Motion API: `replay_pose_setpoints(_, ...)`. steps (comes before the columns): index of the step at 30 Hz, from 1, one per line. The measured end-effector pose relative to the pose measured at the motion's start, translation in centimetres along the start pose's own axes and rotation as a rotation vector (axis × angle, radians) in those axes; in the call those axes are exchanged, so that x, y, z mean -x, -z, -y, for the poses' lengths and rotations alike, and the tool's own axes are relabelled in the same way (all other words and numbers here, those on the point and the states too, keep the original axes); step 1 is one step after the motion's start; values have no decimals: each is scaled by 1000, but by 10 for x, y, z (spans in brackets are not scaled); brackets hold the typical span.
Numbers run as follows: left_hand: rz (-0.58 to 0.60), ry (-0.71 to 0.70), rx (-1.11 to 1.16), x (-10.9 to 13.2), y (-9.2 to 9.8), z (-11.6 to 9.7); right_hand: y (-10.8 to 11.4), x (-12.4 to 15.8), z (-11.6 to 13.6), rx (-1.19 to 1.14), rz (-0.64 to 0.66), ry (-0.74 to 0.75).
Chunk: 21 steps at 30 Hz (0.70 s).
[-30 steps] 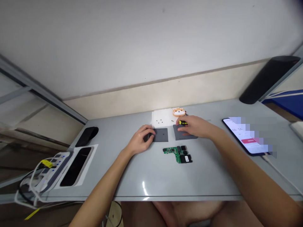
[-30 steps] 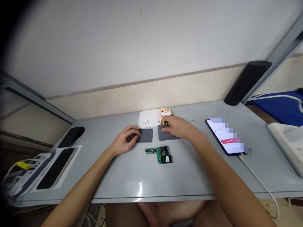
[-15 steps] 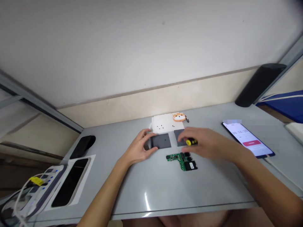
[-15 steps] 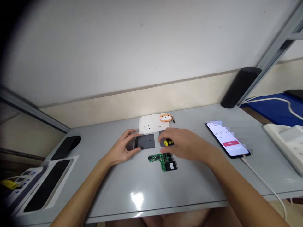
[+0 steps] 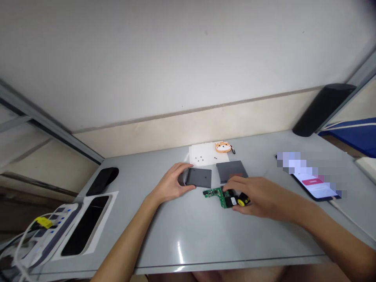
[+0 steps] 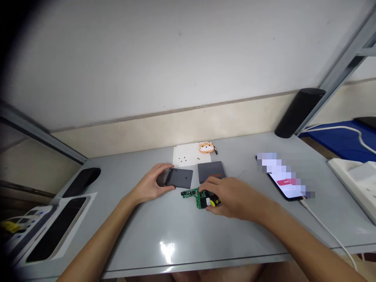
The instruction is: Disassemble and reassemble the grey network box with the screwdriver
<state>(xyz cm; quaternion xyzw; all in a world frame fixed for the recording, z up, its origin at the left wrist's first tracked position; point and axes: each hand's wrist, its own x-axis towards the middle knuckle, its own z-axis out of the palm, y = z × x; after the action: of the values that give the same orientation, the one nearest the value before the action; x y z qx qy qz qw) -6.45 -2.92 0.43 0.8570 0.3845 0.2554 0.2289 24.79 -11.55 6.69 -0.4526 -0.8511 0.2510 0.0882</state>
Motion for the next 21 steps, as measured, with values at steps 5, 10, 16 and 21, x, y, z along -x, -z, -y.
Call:
replay_pose_setpoints(5, -11, 66, 6, 1, 0, 0, 16, -42, -6, 60, -229, 64)
replay_pose_setpoints(10, 7, 142, 53, 3, 2, -3, -2, -58, -24, 207, -240, 51)
replay_pose_setpoints(16, 30, 134, 27, 3, -1, -9, -20, -55, -34, 286, -243, 123)
replay_pose_setpoints(21, 24, 55, -16, 4, -5, -8, -24, -57, -32, 306, -243, 171)
